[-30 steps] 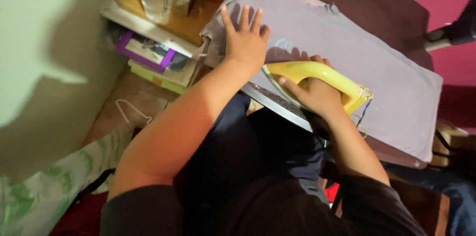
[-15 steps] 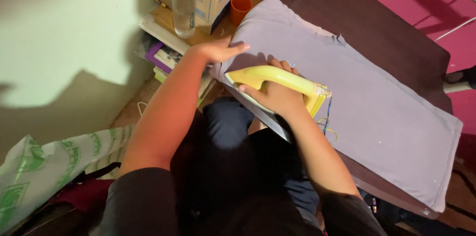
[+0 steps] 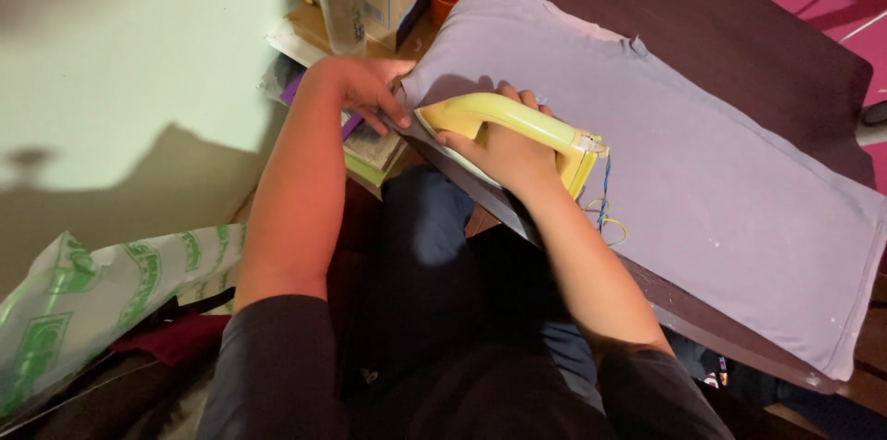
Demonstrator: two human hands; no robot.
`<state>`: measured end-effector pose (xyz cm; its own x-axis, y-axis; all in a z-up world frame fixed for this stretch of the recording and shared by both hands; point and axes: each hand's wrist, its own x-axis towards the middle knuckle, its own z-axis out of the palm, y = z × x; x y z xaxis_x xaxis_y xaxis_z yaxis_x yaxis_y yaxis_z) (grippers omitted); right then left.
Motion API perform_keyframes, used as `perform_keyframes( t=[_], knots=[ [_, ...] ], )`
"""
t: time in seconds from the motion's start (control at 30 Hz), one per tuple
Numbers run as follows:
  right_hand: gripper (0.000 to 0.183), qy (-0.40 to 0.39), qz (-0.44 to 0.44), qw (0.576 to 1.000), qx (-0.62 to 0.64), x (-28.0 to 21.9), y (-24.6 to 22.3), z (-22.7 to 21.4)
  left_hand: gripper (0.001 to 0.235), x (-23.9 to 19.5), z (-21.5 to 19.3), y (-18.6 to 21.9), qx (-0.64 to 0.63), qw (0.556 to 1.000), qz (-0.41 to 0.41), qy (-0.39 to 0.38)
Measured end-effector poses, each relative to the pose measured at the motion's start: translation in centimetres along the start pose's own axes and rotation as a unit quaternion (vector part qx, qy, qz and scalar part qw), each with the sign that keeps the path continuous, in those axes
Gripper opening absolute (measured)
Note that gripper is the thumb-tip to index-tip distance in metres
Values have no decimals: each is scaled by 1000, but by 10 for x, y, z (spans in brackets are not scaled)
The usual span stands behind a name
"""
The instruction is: The person irons a purple garment by hand using a yellow iron on a wooden board, smoothing the fabric and moving the iron over various sections.
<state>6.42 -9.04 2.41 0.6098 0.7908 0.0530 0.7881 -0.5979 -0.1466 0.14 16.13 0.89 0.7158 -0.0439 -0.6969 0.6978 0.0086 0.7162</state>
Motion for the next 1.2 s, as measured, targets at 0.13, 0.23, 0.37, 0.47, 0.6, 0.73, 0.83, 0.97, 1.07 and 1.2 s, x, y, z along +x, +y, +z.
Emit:
perform_keyframes(
  t=[0.13,0.23,0.37,0.47,0.6,0.73,0.83,0.97,1.07,1.2],
  knots=[
    [84,-10,-48,999,7,-10,6,-5,132,-2,-2,-1,-18,999,25,-38],
    [90,1,-33,999,17,-11,5,4,134,10,-4,-6,-23,998,37,-38],
    [87,5,-43,999,15,-10,8,4,130,10,-8,-11,-21,998,53,-35],
    [84,1,-42,999,14,-16,7,-2,128,17,-12,-16,-20,997,52,-51],
    [89,4,24,1000,13,-37,27,-4,124,35,-21,-23,4,998,42,-54],
    [102,-16,98,995,-14,-80,73,-15,123,50,-29,-28,26,999,32,-27],
    [103,-42,178,982,-34,-131,137,-15,115,11,-7,-8,32,999,17,-7],
    [92,-51,240,969,-1,-185,157,-58,102,-12,5,6,151,987,34,-34],
    [84,-93,477,871,76,-224,188,-78,113,-20,12,15,363,931,8,29],
    [103,-46,586,808,47,-270,254,-88,109,-31,19,28,319,946,-27,57]
  ],
)
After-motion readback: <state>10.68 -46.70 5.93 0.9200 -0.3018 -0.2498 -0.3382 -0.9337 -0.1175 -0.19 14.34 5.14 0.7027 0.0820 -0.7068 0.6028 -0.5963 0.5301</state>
